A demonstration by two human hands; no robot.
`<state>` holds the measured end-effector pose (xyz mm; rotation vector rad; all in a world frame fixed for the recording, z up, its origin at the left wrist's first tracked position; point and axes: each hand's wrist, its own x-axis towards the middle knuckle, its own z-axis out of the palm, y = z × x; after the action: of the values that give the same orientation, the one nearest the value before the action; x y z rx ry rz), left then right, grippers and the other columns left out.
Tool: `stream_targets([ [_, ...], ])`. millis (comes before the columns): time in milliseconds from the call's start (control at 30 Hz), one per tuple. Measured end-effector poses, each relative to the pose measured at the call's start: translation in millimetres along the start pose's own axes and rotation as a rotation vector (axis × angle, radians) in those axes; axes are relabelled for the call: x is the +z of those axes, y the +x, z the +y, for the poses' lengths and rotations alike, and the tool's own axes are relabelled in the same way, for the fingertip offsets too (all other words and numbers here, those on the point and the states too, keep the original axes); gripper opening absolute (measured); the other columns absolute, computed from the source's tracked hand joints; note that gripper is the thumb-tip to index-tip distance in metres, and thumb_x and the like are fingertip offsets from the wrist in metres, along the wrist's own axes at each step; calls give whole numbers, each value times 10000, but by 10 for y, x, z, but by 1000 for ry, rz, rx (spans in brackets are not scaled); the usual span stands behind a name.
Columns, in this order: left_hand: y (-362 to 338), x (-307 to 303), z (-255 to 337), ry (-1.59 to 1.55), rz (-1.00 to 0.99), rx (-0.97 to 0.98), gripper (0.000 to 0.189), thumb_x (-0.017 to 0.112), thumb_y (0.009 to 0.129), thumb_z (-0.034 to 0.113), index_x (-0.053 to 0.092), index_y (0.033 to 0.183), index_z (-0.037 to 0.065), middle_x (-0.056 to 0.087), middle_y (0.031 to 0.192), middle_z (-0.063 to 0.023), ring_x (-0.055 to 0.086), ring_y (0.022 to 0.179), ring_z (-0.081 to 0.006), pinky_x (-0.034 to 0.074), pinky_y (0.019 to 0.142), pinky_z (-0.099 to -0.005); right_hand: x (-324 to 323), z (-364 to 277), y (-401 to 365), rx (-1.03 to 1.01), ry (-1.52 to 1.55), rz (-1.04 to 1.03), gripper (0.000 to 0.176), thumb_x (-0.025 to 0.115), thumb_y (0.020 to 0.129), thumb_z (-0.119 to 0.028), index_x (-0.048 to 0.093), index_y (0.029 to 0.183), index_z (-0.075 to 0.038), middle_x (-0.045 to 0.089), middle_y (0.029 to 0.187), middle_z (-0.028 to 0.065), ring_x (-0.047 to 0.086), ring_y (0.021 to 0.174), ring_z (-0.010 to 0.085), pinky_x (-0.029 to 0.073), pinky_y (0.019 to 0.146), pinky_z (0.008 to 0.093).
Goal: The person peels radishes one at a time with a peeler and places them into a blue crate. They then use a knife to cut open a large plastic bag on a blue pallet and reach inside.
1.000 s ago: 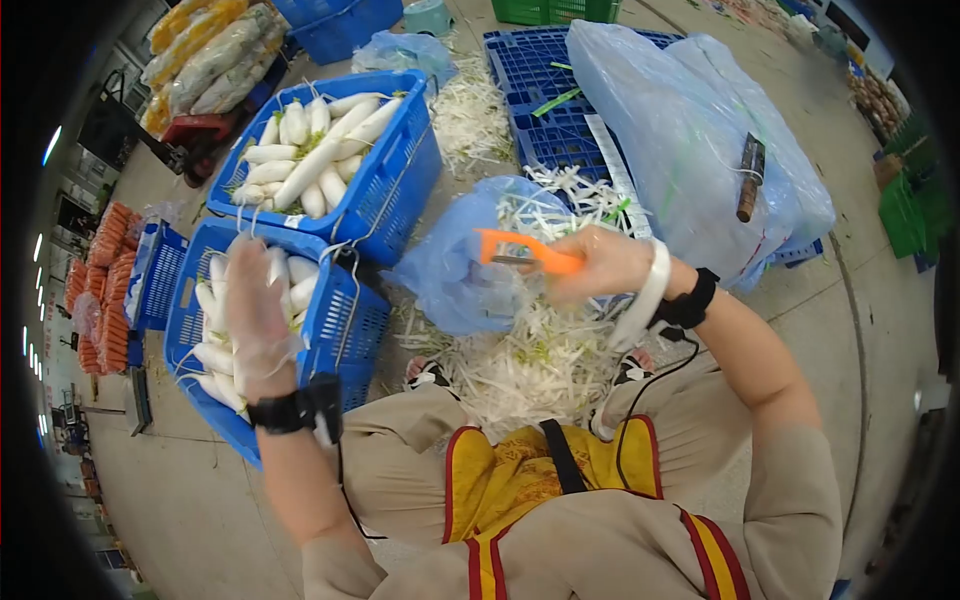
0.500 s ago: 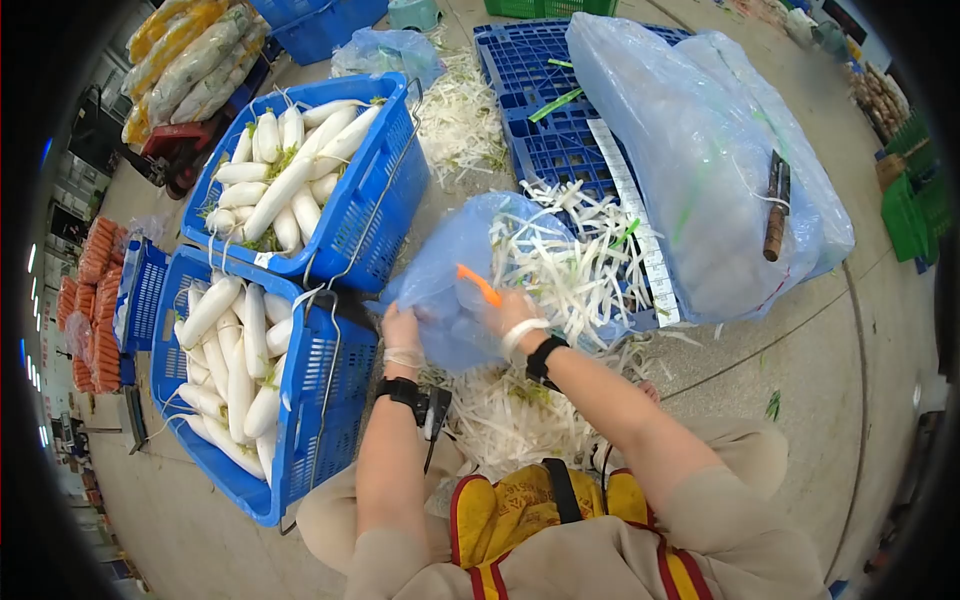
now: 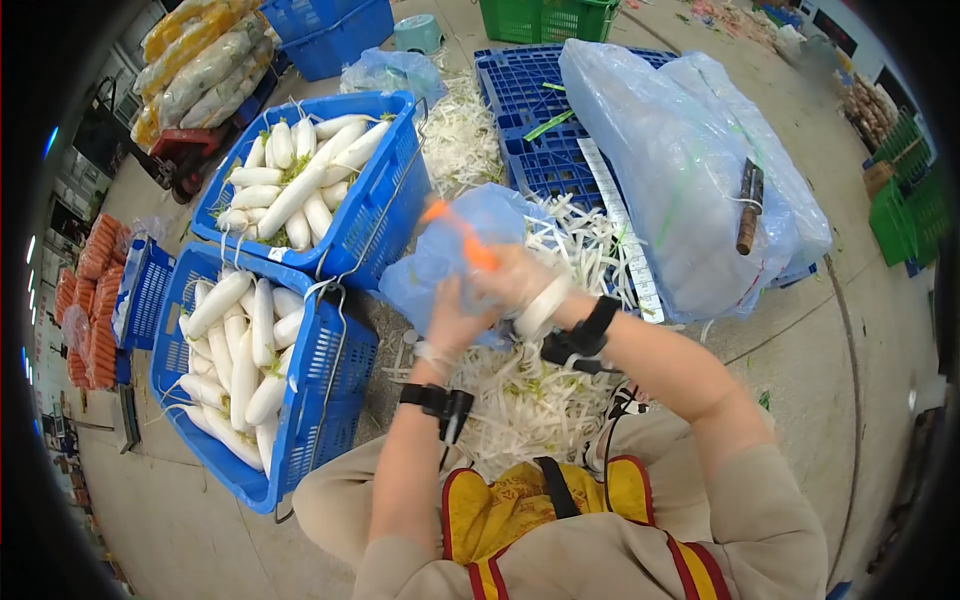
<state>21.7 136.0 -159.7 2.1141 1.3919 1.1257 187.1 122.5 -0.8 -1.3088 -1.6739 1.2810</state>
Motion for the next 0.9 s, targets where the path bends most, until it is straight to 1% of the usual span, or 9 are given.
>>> stream_targets([
  [67, 2, 21, 88, 424, -69, 333, 292, 679, 779, 199, 601, 975, -2, 649, 918, -144, 617, 799, -228, 466, 667, -350, 146, -128, -52, -99, -55, -2, 199, 601, 747, -189, 650, 849, -24, 637, 704, 71, 596, 655, 178, 480, 647, 313],
  [133, -91, -240, 469, -552, 125, -535, 333, 689, 774, 256, 601, 958, -6, 645, 858, -180, 614, 749, -225, 460, 648, -357, 148, -269, -127, -104, 11, -105, 194, 587, 752, -199, 650, 837, -36, 636, 695, 73, 592, 671, 181, 478, 656, 322],
  [233, -211, -660, 1036, -250, -118, -238, 338, 643, 808, 300, 608, 937, -11, 641, 801, -177, 607, 709, -230, 456, 625, -362, -48, -348, -267, -25, 108, -143, 215, 604, 755, -230, 650, 821, -31, 622, 680, 54, 564, 621, 142, 464, 608, 285],
  [333, -336, -937, 640, -140, -290, -395, 288, 626, 807, 280, 624, 920, 16, 635, 775, -118, 594, 677, -214, 447, 595, -339, -194, -142, -371, 106, 243, -53, 283, 628, 805, -308, 642, 813, -26, 608, 672, 31, 543, 583, 93, 436, 552, 256],
  [500, -454, -1473, 428, -669, 388, -1189, 246, 600, 800, 161, 593, 1015, 42, 601, 889, -58, 564, 827, -177, 438, 741, -281, -628, -118, -684, 309, 202, 63, 179, 582, 810, -224, 581, 778, -48, 603, 639, 26, 482, 522, 77, 391, 491, 228],
  [533, -408, -1387, 435, -667, 387, -1190, 246, 600, 800, 161, 593, 1015, 42, 601, 889, -58, 564, 827, -177, 438, 741, -281, -646, -97, -749, 363, 193, 33, 177, 579, 806, -223, 582, 813, -46, 609, 637, 29, 469, 510, 73, 379, 481, 224],
  [600, -287, -1170, 459, -145, 879, -448, 212, 542, 829, 100, 592, 1020, 25, 607, 915, -81, 569, 855, -214, 440, 795, -301, -624, -165, -875, 371, 180, 28, 185, 585, 805, -219, 578, 841, -38, 610, 635, 33, 466, 507, 70, 373, 477, 224],
  [767, -108, -720, 1308, -179, -85, -95, 244, 491, 853, 187, 625, 945, 5, 651, 949, -153, 608, 864, -330, 458, 809, -360, -480, -71, -1018, 339, 229, 3, 201, 599, 797, -209, 579, 879, -26, 624, 669, 40, 449, 502, 64, 361, 474, 226],
  [900, -556, -5, 144, 434, -1084, -360, 428, 411, 844, 316, 618, 1070, 17, 596, 1133, -195, 568, 1056, -346, 432, 892, -388, -437, 98, -1028, 315, 368, 112, 188, 613, 801, -214, 607, 888, -48, 628, 726, 10, 409, 480, 44, 321, 437, 203],
])
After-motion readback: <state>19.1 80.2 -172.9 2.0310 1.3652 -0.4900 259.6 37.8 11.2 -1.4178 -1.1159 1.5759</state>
